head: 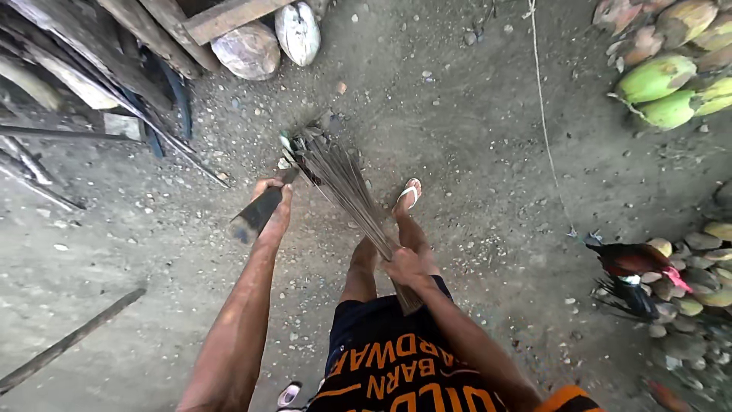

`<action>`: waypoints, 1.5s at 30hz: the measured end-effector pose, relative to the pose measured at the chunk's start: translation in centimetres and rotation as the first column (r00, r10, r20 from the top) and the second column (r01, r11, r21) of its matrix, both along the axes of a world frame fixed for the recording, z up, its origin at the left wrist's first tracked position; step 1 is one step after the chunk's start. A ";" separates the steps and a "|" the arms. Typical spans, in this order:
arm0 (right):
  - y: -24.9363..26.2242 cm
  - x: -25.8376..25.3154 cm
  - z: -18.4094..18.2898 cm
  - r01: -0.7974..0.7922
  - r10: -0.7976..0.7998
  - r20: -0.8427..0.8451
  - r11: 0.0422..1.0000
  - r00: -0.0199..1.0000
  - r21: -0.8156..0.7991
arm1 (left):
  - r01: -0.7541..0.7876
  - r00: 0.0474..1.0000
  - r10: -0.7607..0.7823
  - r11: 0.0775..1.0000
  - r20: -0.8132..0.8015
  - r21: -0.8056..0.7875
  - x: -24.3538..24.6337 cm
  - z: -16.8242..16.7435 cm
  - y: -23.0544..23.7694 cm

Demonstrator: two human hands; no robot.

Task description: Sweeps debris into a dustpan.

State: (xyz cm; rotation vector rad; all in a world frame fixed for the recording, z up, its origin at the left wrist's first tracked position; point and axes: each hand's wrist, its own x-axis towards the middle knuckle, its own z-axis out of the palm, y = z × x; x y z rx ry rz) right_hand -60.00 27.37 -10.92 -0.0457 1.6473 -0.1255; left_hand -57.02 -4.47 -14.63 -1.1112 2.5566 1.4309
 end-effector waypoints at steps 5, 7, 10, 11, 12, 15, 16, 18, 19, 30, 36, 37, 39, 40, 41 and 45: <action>5.0 -0.3 -0.1 0.274 -0.270 -0.137 0.962 0.953 0.010 | 0.014 1.000 -0.014 1.000 -0.007 0.019 3.5 0.7 -1.6; 4.6 -0.6 -1.9 0.403 -0.394 -0.170 0.915 0.903 0.024 | 0.013 1.000 -0.013 1.000 -0.005 0.013 4.3 1.1 -2.0; 0.1 -0.7 -4.7 0.499 -0.491 -0.167 0.866 0.855 0.006 | -0.008 0.998 0.007 1.000 -0.061 -0.023 4.6 1.6 -1.3; -1.9 -0.4 -5.6 0.507 -0.503 -0.136 0.862 0.853 -0.006 | -0.005 0.998 0.003 0.999 -0.063 -0.031 4.4 1.8 -0.7; -3.7 0.4 -6.5 0.504 -0.504 -0.089 0.863 0.859 -0.029 | 0.009 0.998 -0.011 0.999 -0.069 -0.041 4.2 1.8 -0.1; -6.8 3.7 -6.6 0.430 -0.430 0.014 0.901 0.903 -0.064 | 0.010 0.997 -0.016 0.998 -0.079 -0.068 3.8 0.9 1.3; -7.1 4.2 -5.0 0.396 -0.394 0.039 0.917 0.918 -0.048 | -0.007 0.997 0.001 0.997 -0.082 -0.076 3.8 0.7 1.5; -6.1 4.9 -1.3 0.307 -0.305 0.092 0.952 0.948 -0.012 | -0.013 0.999 0.010 0.997 -0.036 -0.079 4.5 1.0 1.5; -4.9 4.8 0.4 0.276 -0.273 0.112 0.961 0.955 -0.004 | -0.028 0.999 0.026 0.997 -0.026 -0.074 4.9 1.2 1.4; -2.3 -5.1 -3.5 -0.012 0.024 -0.200 0.998 0.980 0.059 | -0.220 0.975 0.218 0.974 -0.041 -0.055 6.6 1.3 2.9; -8.1 -5.5 -9.5 -0.287 0.301 -0.252 0.954 0.920 0.091 | -0.241 0.970 0.241 0.968 -0.018 -0.075 1.3 1.1 4.2; -7.8 -4.6 -9.2 -0.313 0.323 -0.241 0.946 0.915 0.080 | -0.234 0.972 0.236 0.970 0.011 -0.071 1.0 0.9 3.9; -6.2 -3.3 -7.3 -0.319 0.327 -0.214 0.945 0.920 0.074 | -0.241 0.969 0.242 0.970 0.052 -0.026 0.9 1.0 3.7; -5.1 -2.8 -6.2 -0.326 0.336 -0.191 0.942 0.922 0.080 | -0.252 0.965 0.251 0.968 0.081 0.000 1.2 1.1 3.8; -4.1 -2.9 -5.2 -0.321 0.333 -0.168 0.943 0.928 0.092 | -0.268 0.960 0.265 0.963 0.097 0.024 1.2 1.2 3.8; 1.4 -3.3 -2.4 -0.227 0.239 -0.131 0.969 0.962 0.098 | -0.345 0.939 0.345 0.938 -0.004 0.045 4.6 0.6 3.2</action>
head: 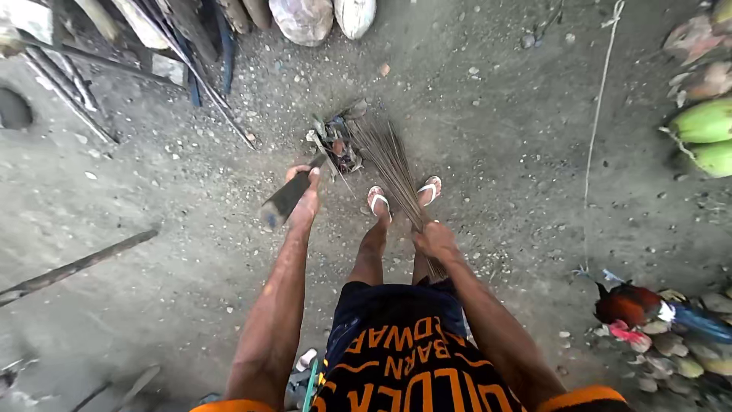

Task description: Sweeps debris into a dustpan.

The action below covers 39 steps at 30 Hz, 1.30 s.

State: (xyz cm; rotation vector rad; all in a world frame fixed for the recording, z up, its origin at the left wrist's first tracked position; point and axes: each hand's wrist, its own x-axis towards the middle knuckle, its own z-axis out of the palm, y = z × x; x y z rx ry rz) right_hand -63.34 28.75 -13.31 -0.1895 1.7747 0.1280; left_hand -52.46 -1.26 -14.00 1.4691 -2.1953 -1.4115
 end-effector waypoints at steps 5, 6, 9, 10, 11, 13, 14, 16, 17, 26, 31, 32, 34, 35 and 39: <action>7.5 -2.3 2.2 0.197 -0.200 -0.041 0.978 0.979 -0.063 | -0.211 0.961 0.236 0.963 -0.146 0.168 8.6 -0.6 -1.6; 8.5 -2.8 2.5 0.197 -0.201 -0.064 0.979 0.978 -0.056 | -0.285 0.934 0.319 0.937 -0.161 0.204 9.7 -0.5 -1.7; 10.5 -5.1 2.6 0.211 -0.218 -0.119 0.975 0.969 -0.067 | -0.465 0.830 0.522 0.843 -0.199 0.271 11.3 0.3 -1.3; 11.0 -5.7 2.5 0.200 -0.208 -0.132 0.977 0.969 -0.070 | -0.509 0.796 0.568 0.816 -0.211 0.275 12.2 0.6 -0.6; 11.4 -6.5 2.3 0.186 -0.195 -0.145 0.980 0.970 -0.076 | -0.546 0.764 0.605 0.791 -0.223 0.277 13.1 1.0 0.1; 11.5 -7.8 1.8 0.167 -0.177 -0.160 0.983 0.971 -0.074 | -0.604 0.710 0.663 0.746 -0.236 0.280 15.1 2.1 2.0; 11.3 -8.4 1.6 0.160 -0.171 -0.171 0.984 0.970 -0.077 | -0.629 0.684 0.688 0.724 -0.243 0.283 16.0 2.7 3.0; 10.4 -9.6 1.2 0.145 -0.160 -0.190 0.985 0.969 -0.089 | -0.668 0.633 0.728 0.685 -0.262 0.291 18.3 4.1 5.0; 9.9 -10.0 1.0 0.134 -0.149 -0.192 0.987 0.970 -0.090 | -0.682 0.611 0.743 0.669 -0.272 0.295 19.6 4.9 6.1; 1.1 -7.8 -0.1 -0.277 0.280 -0.227 0.960 0.933 0.047 | -0.830 0.432 0.863 0.494 -0.263 0.257 30.6 10.6 14.7; -4.9 -2.4 -2.3 -0.432 0.426 -0.248 0.901 0.870 0.033 | -0.919 0.326 0.927 0.357 -0.183 0.167 33.0 9.2 16.4; -6.0 -1.3 -2.9 -0.442 0.430 -0.262 0.897 0.864 0.013 | -0.934 0.303 0.939 0.327 -0.166 0.146 33.2 8.4 16.3; -7.4 1.2 -3.8 -0.468 0.444 -0.284 0.883 0.850 -0.021 | -0.951 0.276 0.952 0.290 -0.133 0.109 34.1 6.9 16.5; -8.2 2.4 -4.3 -0.480 0.452 -0.294 0.877 0.842 -0.029 | -0.954 0.270 0.954 0.284 -0.132 0.098 34.5 6.0 16.4; -10.5 6.1 -5.7 -0.501 0.466 -0.315 0.865 0.827 -0.035 | -0.960 0.262 0.959 0.271 -0.112 0.070 35.5 3.4 15.7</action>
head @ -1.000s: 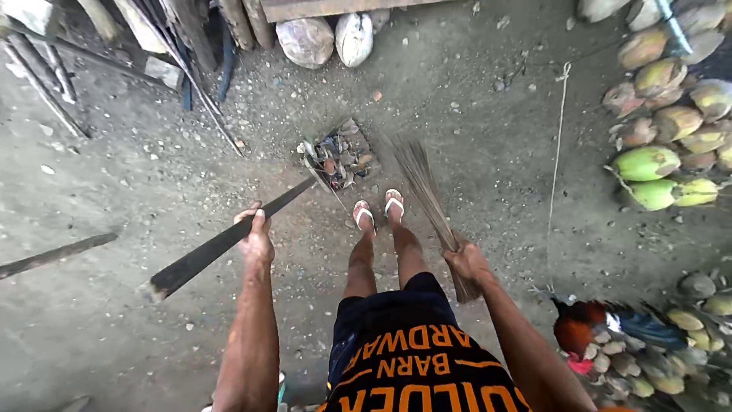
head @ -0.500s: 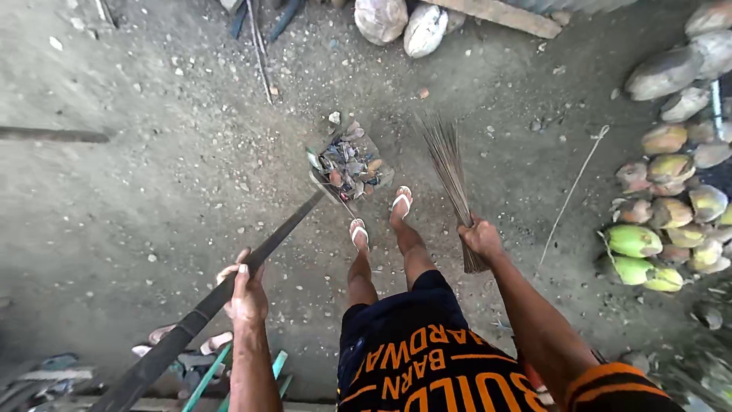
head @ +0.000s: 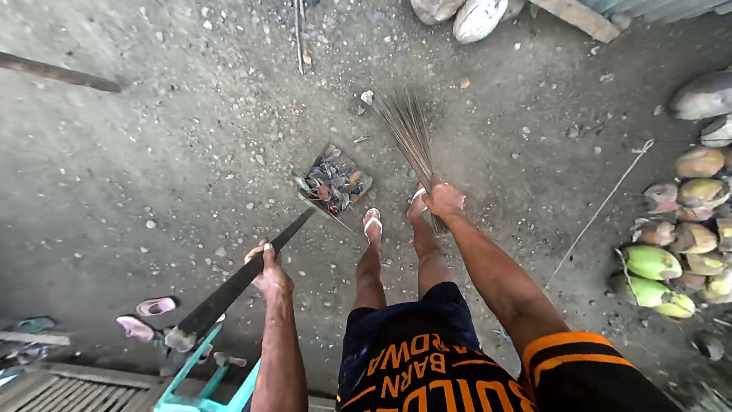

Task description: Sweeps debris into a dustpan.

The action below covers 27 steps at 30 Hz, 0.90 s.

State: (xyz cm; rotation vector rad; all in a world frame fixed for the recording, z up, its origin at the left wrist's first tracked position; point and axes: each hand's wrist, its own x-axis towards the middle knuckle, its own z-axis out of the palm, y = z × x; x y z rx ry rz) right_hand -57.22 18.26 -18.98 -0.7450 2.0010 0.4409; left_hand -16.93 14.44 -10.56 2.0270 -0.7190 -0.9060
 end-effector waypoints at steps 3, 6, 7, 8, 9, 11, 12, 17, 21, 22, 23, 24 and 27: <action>-0.7 2.6 -1.9 -0.039 0.040 -0.039 0.999 0.998 0.028 | 0.024 1.000 -0.024 1.000 0.000 0.002 0.2 -1.7 -0.6; 0.3 6.1 -3.8 -0.103 0.103 0.005 0.992 0.995 0.067 | 0.086 0.996 -0.086 0.996 0.027 0.017 -0.6 -3.3 -0.6; 0.9 7.1 -3.6 -0.135 0.129 0.064 0.987 0.990 0.092 | 0.114 0.992 -0.115 0.993 0.048 0.026 -1.1 -3.6 -0.7; 1.6 8.1 -3.0 -0.175 0.158 0.130 0.976 0.979 0.129 | 0.140 0.987 -0.142 0.990 0.070 0.033 -1.5 -3.8 -0.6; 2.5 9.1 -2.0 -0.221 0.192 0.181 0.963 0.964 0.156 | 0.167 0.981 -0.170 0.985 0.092 0.037 -1.7 -4.0 -0.4; 4.7 10.6 0.4 -0.251 0.201 0.247 0.949 0.948 0.189 | 0.210 0.969 -0.216 0.976 0.120 0.058 -1.9 -4.0 -0.1; 6.0 11.0 1.5 -0.243 0.186 0.272 0.951 0.944 0.193 | 0.223 0.965 -0.232 0.972 0.123 0.078 -2.0 -4.1 0.1; 11.0 11.4 5.2 -0.220 0.156 0.292 0.954 0.944 0.204 | 0.242 0.960 -0.257 0.961 0.112 0.132 -1.6 -4.0 0.5; 12.4 9.2 6.4 -0.091 0.019 0.310 0.971 0.951 0.219 | 0.178 0.982 -0.179 0.984 0.052 0.017 -0.1 -4.6 0.7; 12.8 8.5 6.4 -0.053 -0.016 0.316 0.976 0.949 0.209 | 0.146 0.989 -0.146 0.989 0.028 -0.008 0.5 -4.6 0.6; 13.1 7.7 6.6 -0.022 -0.046 0.326 0.980 0.944 0.200 | 0.115 0.993 -0.115 0.993 0.002 -0.015 1.2 -4.4 0.4; 13.6 6.9 7.0 0.001 -0.066 0.336 0.982 0.939 0.190 | 0.086 0.996 -0.087 0.996 -0.024 -0.011 2.0 -4.0 0.3; 16.2 4.9 9.0 0.079 -0.124 0.336 0.987 0.934 0.143 | 0.024 0.995 -0.024 1.000 -0.094 0.004 4.7 -2.9 0.6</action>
